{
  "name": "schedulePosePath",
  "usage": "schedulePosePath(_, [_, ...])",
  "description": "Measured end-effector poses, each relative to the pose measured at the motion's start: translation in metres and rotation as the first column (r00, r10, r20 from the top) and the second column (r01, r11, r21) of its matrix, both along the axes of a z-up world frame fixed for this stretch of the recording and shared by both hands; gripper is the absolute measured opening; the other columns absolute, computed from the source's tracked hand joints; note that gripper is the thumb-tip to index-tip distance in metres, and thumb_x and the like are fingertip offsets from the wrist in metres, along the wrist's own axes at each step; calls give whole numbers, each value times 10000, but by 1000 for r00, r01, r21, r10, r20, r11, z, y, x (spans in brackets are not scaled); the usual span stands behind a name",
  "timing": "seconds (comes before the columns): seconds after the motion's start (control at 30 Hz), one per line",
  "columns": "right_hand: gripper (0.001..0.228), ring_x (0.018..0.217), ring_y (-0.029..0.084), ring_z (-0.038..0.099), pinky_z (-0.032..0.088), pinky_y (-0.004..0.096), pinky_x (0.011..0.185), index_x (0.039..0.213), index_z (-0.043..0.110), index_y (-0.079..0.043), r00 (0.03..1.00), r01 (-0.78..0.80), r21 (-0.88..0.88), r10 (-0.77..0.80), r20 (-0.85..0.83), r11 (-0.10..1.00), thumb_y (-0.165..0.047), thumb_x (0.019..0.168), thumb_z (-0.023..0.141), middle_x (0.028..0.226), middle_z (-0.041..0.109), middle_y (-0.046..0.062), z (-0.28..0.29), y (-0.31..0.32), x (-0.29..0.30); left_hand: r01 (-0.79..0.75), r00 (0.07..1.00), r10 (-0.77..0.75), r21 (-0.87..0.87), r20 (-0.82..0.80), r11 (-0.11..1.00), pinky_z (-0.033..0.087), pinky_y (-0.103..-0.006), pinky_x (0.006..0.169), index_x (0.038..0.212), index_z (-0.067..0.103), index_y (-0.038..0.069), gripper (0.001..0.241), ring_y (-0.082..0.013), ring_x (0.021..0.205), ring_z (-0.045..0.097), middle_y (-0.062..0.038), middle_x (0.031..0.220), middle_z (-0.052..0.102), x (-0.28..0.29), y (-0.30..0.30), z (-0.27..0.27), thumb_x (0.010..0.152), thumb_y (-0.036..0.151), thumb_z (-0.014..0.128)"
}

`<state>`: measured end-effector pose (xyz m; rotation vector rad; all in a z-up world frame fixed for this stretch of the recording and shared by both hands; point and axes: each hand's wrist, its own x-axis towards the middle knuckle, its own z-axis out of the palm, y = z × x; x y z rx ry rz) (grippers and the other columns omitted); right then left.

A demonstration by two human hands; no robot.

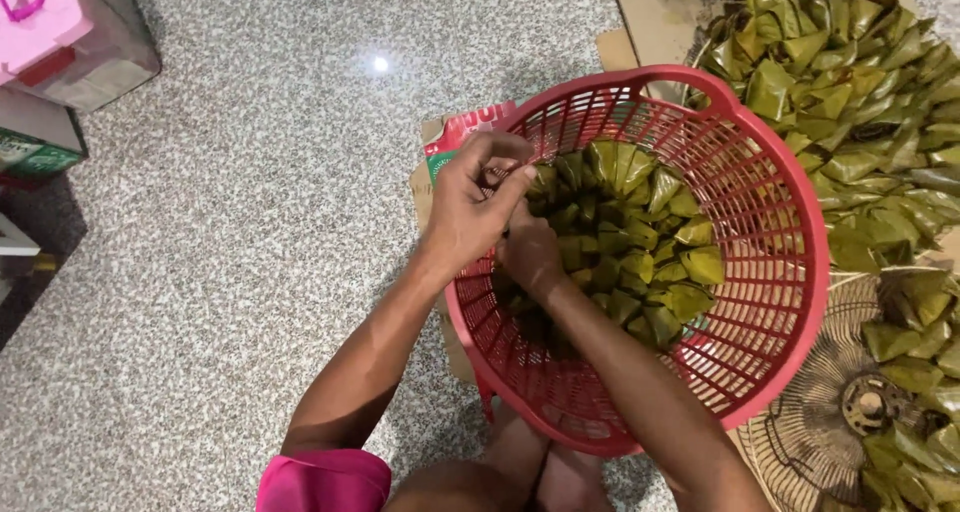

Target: Organizing and arranging leaf-wrapped cakes from a red plastic basket into circular woven trays on the floor.

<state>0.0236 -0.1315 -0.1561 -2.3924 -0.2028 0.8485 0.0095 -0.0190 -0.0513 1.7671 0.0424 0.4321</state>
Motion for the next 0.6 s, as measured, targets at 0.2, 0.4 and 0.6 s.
schedulePosePath(0.2, [561,1151,401,692,568,513,952,1333,580,-250,996,-13,-111,2,-94,994,-551,879,713,1165,749,181,47,-28,12,53,998,-57,-157,-23,986,654,-363,681,1144,699,53,224,-218,929,656,-145,1053,650,1,-12,11,924,20,731])
schedulePosePath(0.4, [279,802,331,739,608,415,653,1220,683,23,795,200,545,-460,396,814,-59,960,746,1147,687,226,144,-200,-32,40,996,-44,-54,-76,998,601,-282,702,1163,719,112,238,-119,799,635,-87,904,708,-18,-32,36,930,113,767])
schedulePosePath(0.6, [258,715,181,574,485,284,633,1307,589,113,587,583,359,-683,434,729,-45,1105,615,911,639,139,85,-437,-100,213,972,-212,-7,-105,977,494,-243,857,1184,613,-19,211,-134,925,590,-98,1155,667,-32,-38,58,983,-66,657])
